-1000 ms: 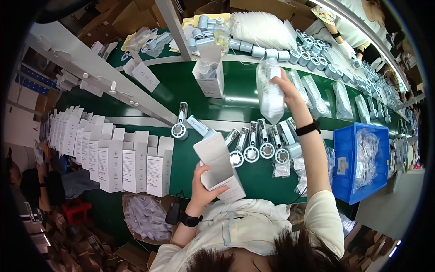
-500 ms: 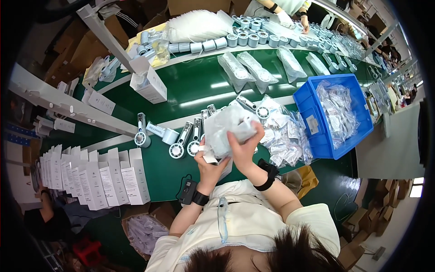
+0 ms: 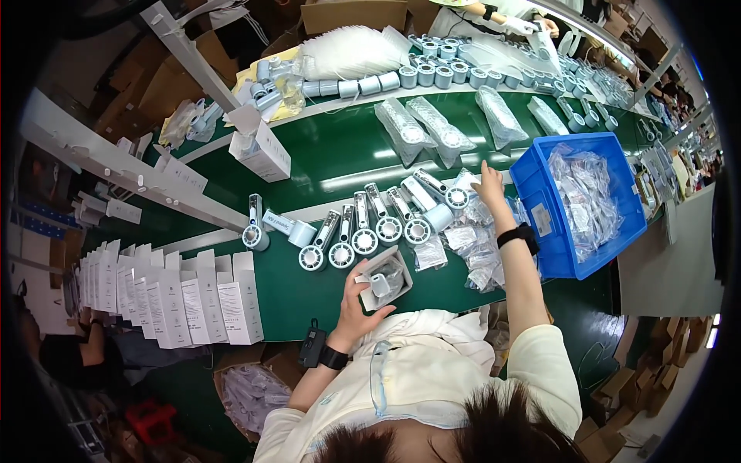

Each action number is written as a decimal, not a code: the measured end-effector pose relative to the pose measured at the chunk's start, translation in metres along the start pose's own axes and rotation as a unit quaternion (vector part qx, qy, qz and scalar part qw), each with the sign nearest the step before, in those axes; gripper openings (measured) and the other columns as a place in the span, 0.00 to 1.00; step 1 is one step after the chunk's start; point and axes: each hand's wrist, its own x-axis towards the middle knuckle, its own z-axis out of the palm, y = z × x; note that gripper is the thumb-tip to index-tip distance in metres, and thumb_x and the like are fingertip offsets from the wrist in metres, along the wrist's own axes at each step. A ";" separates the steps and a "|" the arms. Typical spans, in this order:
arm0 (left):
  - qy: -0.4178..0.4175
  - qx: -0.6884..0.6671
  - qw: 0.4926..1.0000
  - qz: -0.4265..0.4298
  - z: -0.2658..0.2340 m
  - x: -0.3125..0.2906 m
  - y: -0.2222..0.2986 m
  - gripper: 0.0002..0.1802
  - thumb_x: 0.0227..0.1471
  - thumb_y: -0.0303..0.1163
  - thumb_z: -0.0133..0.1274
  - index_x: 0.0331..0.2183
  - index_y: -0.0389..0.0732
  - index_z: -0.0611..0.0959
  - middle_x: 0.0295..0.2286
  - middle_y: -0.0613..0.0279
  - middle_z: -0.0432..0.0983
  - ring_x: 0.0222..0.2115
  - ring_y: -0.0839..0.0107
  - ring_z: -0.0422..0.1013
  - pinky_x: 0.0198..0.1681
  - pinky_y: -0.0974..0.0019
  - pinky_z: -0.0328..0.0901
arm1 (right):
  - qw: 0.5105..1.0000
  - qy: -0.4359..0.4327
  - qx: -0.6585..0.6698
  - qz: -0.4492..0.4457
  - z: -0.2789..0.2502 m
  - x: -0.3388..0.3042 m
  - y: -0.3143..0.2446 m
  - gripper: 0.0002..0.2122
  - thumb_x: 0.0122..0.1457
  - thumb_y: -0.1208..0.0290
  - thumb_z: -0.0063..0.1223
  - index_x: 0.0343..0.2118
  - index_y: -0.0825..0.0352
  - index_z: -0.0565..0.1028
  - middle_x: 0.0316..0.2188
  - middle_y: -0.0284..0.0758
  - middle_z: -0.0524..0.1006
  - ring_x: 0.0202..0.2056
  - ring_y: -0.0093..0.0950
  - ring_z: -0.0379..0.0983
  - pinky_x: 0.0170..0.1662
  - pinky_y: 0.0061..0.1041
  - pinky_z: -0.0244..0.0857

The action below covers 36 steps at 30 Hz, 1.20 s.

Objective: The person picks up a handheld fan, inspects it, and places it into a box. They then wrap another fan in bubble wrap and place it into a separate box along with a small plastic bag.

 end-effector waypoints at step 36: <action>0.013 0.091 0.979 -0.182 -0.018 0.049 0.007 0.03 0.34 0.21 0.53 0.20 0.33 0.78 0.20 0.54 0.72 0.22 0.60 0.70 0.25 0.66 0.64 | 0.795 -0.258 0.141 -0.530 -0.140 -0.105 -0.228 0.14 0.40 0.71 0.51 0.33 0.66 0.71 0.30 0.36 0.66 0.32 0.32 0.64 0.39 0.26 0.59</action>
